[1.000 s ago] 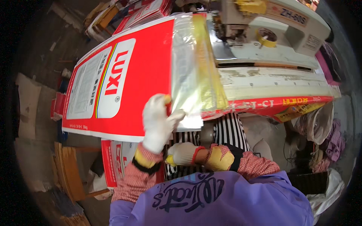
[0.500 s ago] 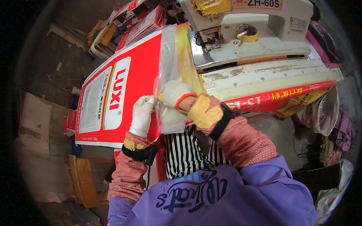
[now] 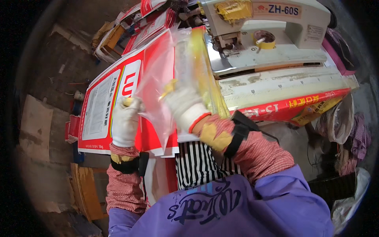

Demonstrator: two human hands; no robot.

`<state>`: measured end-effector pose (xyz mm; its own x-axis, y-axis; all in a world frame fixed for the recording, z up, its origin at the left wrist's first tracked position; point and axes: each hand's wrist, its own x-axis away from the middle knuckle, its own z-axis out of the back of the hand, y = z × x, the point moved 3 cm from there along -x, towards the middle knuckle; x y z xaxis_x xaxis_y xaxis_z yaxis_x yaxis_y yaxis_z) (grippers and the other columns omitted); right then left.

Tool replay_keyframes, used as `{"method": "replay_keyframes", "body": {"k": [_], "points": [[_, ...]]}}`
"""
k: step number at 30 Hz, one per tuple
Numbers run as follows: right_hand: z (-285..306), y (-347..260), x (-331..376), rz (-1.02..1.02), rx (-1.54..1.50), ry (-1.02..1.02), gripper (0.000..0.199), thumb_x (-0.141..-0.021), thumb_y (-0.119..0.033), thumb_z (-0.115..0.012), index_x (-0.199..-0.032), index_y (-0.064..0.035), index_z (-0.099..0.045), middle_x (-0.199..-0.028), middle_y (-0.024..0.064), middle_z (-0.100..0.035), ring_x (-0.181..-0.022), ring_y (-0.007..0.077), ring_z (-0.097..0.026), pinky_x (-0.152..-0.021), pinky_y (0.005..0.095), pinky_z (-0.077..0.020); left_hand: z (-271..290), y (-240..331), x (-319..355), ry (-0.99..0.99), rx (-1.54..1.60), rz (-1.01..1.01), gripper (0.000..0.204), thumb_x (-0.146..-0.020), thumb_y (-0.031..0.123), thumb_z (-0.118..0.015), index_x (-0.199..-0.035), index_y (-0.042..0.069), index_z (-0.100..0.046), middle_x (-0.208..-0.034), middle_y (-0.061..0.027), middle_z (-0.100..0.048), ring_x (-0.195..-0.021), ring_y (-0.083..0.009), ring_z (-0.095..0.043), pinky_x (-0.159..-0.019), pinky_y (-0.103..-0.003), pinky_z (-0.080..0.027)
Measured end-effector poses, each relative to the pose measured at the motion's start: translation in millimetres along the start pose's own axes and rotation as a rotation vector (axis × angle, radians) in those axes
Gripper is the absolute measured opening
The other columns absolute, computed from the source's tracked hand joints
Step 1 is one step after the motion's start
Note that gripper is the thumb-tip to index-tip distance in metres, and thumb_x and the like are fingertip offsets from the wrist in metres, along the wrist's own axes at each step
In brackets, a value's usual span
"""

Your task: The person is sewing plastic bags using an industrial sewing machine.

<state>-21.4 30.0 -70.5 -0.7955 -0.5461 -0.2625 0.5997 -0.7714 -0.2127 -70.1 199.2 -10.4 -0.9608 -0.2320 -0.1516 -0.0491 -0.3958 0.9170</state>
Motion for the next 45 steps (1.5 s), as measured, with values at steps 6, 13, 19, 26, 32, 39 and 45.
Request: {"method": "replay_keyframes", "body": {"k": [6,13,19,26,32,39,45], "points": [[-24.9,-85.1,34.6,0.772,-0.812,-0.946,0.02,-0.079,-0.014,-0.058,-0.095,-0.0028,-0.06,-0.077,0.0154,-0.063,-0.068,0.0307,-0.064,-0.061,0.0401,-0.051,29.3,38.2,26.2,0.23,0.132,0.002,0.01,-0.083,0.002,-0.063,-0.087,0.001,-0.054,-0.078,-0.0033,-0.06,-0.066,-0.008,-0.054,-0.063,-0.022,-0.046],[-41.4,-43.4,-112.8,0.386,-0.28,-0.081,0.016,-0.075,-0.022,-0.059,-0.078,-0.0077,-0.066,-0.074,0.0126,-0.063,-0.064,0.0307,-0.061,-0.062,0.0387,-0.0499,22.9,5.0,95.6,-0.398,-0.501,-0.263,0.013,-0.073,0.001,-0.068,-0.074,0.002,-0.055,-0.078,-0.0103,-0.06,-0.069,-0.0236,-0.057,-0.064,-0.029,-0.047],[-68.7,-6.8,-156.5,0.102,-0.361,-0.06,0.022,-0.077,-0.023,-0.059,-0.093,-0.0085,-0.062,-0.091,0.012,-0.062,-0.08,0.0287,-0.061,-0.071,0.0377,-0.0492,-2.7,-6.8,132.1,-1.314,-0.402,0.267,0.003,-0.076,0.007,-0.053,-0.078,0.007,-0.054,-0.071,-0.0103,-0.051,-0.069,-0.0271,-0.055,-0.067,-0.034,-0.048],[-66.3,-26.5,-146.3,0.234,-0.811,0.642,0.034,-0.08,-0.024,-0.058,-0.111,-0.0094,-0.056,-0.11,0.0113,-0.061,-0.097,0.0263,-0.06,-0.081,0.0365,-0.0485,-22.6,72.0,-40.9,-0.697,-0.887,-0.706,0.017,-0.074,0.01,-0.059,-0.09,0.009,-0.059,-0.092,-0.0103,-0.056,-0.084,-0.023,-0.057,-0.07,-0.036,-0.047],[-31.2,-25.6,-119.5,-0.079,-1.086,0.086,0.042,-0.088,-0.033,-0.054,-0.119,-0.0068,-0.051,-0.104,0.0192,-0.062,-0.089,0.0348,-0.062,-0.076,0.0379,-0.05,-90.8,95.6,-154.8,-0.363,-1.914,-0.922,0.029,-0.069,0.018,-0.07,-0.095,0.011,-0.061,-0.103,-0.007,-0.057,-0.096,-0.0216,-0.057,-0.076,-0.035,-0.047],[-13.2,-29.0,-101.0,-0.033,-0.912,-0.224,0.046,-0.088,-0.039,-0.052,-0.122,-0.0085,-0.053,-0.108,0.0183,-0.063,-0.092,0.0354,-0.062,-0.079,0.0419,-0.0484,-99.8,82.9,-131.9,-0.455,-1.802,-1.024,0.031,-0.076,0.014,-0.06,-0.106,0.009,-0.058,-0.104,-0.005,-0.056,-0.097,-0.0225,-0.054,-0.087,-0.037,-0.043],[-16.5,-32.4,-94.5,0.037,-0.97,-0.223,0.045,-0.087,-0.042,-0.049,-0.116,-0.0086,-0.059,-0.108,0.0173,-0.063,-0.098,0.0336,-0.062,-0.082,0.0424,-0.0484,-110.1,55.6,-136.3,-0.347,-2.027,-1.157,0.025,-0.078,0.014,-0.055,-0.101,0.004,-0.06,-0.091,-0.0095,-0.06,-0.09,-0.025,-0.057,-0.081,-0.037,-0.047]]}}
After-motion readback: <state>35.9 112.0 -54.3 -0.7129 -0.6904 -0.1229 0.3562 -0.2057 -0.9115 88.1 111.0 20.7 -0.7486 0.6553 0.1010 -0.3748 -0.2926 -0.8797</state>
